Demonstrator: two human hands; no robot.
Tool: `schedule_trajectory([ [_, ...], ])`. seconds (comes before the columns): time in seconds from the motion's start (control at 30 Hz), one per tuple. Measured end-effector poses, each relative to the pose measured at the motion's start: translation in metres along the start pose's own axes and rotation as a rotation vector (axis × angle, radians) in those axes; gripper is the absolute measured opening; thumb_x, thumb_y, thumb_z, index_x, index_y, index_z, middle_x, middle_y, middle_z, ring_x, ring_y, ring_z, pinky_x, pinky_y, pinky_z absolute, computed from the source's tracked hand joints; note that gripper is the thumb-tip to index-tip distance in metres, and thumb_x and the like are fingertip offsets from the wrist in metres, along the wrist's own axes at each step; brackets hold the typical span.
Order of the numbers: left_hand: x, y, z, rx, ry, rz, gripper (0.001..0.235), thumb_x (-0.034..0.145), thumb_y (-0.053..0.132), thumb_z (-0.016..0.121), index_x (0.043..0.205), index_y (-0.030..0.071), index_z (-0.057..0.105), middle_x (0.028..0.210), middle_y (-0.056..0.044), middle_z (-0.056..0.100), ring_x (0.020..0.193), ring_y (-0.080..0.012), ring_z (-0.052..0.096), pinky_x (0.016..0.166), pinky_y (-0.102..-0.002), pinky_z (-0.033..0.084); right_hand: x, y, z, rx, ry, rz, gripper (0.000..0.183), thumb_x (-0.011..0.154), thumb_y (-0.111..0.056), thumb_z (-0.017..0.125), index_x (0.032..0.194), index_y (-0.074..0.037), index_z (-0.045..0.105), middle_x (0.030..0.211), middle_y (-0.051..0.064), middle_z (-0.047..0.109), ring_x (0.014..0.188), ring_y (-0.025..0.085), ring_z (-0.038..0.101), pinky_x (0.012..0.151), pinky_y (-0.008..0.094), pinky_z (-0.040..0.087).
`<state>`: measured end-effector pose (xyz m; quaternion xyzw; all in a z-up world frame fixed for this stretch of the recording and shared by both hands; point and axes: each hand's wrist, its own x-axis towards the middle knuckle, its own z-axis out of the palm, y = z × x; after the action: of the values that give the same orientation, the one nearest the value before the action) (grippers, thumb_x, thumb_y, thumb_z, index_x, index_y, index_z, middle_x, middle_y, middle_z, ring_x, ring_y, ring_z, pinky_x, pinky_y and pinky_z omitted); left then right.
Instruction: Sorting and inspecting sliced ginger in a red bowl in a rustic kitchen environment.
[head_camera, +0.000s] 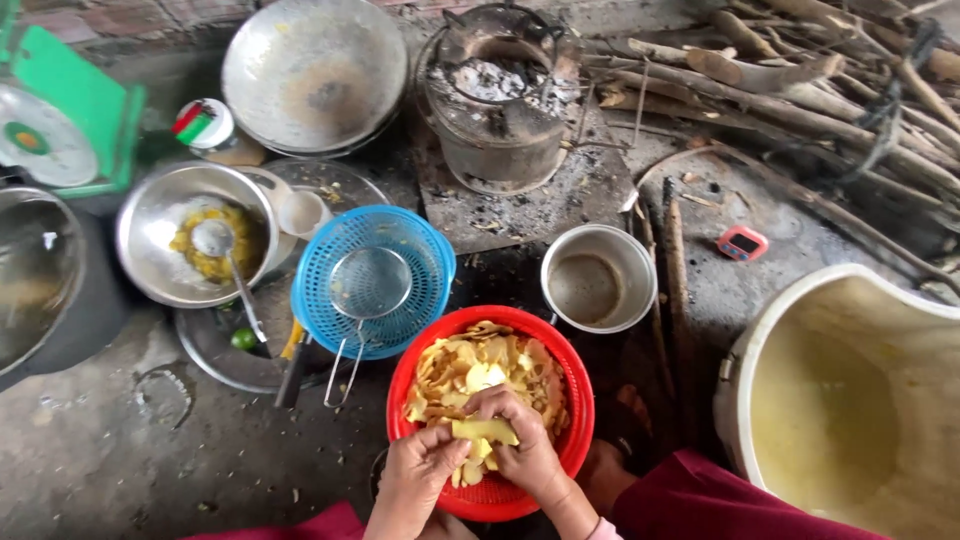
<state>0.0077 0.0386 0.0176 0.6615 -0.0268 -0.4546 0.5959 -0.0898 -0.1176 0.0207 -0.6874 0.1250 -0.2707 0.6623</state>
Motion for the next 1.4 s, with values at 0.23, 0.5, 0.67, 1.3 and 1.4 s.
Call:
schedule_trajectory([
  [0.23,0.005,0.016,0.017,1.106,0.335,0.754,0.015,0.076,0.023,0.079,0.084,0.012,0.072,0.089,0.002,0.078,0.089,-0.0159,0.073,0.095,-0.037,0.047,0.005,0.002,-0.032,0.009,-0.075,0.374,0.040,0.088,-0.003,0.044,0.123,-0.006,0.062,0.122,0.007,0.066,0.112,0.019,0.059,0.100,0.032,0.046],
  [0.5,0.005,0.024,0.020,0.768,0.219,0.420,0.009,0.074,0.018,0.080,0.081,0.014,0.077,0.088,0.002,0.082,0.088,-0.0136,0.076,0.078,-0.030,0.062,-0.010,0.021,-0.015,0.456,-0.058,0.528,0.017,0.100,-0.012,0.065,0.108,0.002,0.069,0.080,0.006,0.064,0.069,0.012,0.056,0.062,0.025,0.047],
  [0.67,-0.002,0.031,0.017,0.747,0.265,0.384,0.012,0.067,0.017,0.082,0.079,0.017,0.081,0.089,0.007,0.083,0.078,-0.0126,0.078,0.073,-0.027,0.062,-0.013,0.020,0.002,0.721,-0.021,0.502,0.016,0.100,-0.010,0.063,0.110,0.001,0.068,0.103,0.010,0.066,0.092,0.017,0.059,0.085,0.032,0.049],
  [1.3,-0.004,0.041,0.004,0.715,0.157,0.275,0.013,0.064,0.013,0.085,0.075,0.008,0.081,0.101,0.004,0.086,0.078,-0.0102,0.080,0.073,-0.023,0.064,-0.008,0.009,0.003,0.594,-0.095,0.570,0.015,0.097,-0.012,0.067,0.104,0.001,0.071,0.104,0.008,0.069,0.090,0.015,0.061,0.083,0.028,0.050],
  [1.4,-0.005,0.042,0.006,0.801,0.183,0.420,0.013,0.062,0.015,0.080,0.074,0.011,0.078,0.104,0.000,0.084,0.092,-0.0165,0.080,0.085,-0.031,0.060,0.000,-0.007,0.001,0.467,-0.162,0.508,0.018,0.098,-0.017,0.066,0.101,0.000,0.072,0.104,0.007,0.067,0.088,0.015,0.058,0.081,0.029,0.048],
])
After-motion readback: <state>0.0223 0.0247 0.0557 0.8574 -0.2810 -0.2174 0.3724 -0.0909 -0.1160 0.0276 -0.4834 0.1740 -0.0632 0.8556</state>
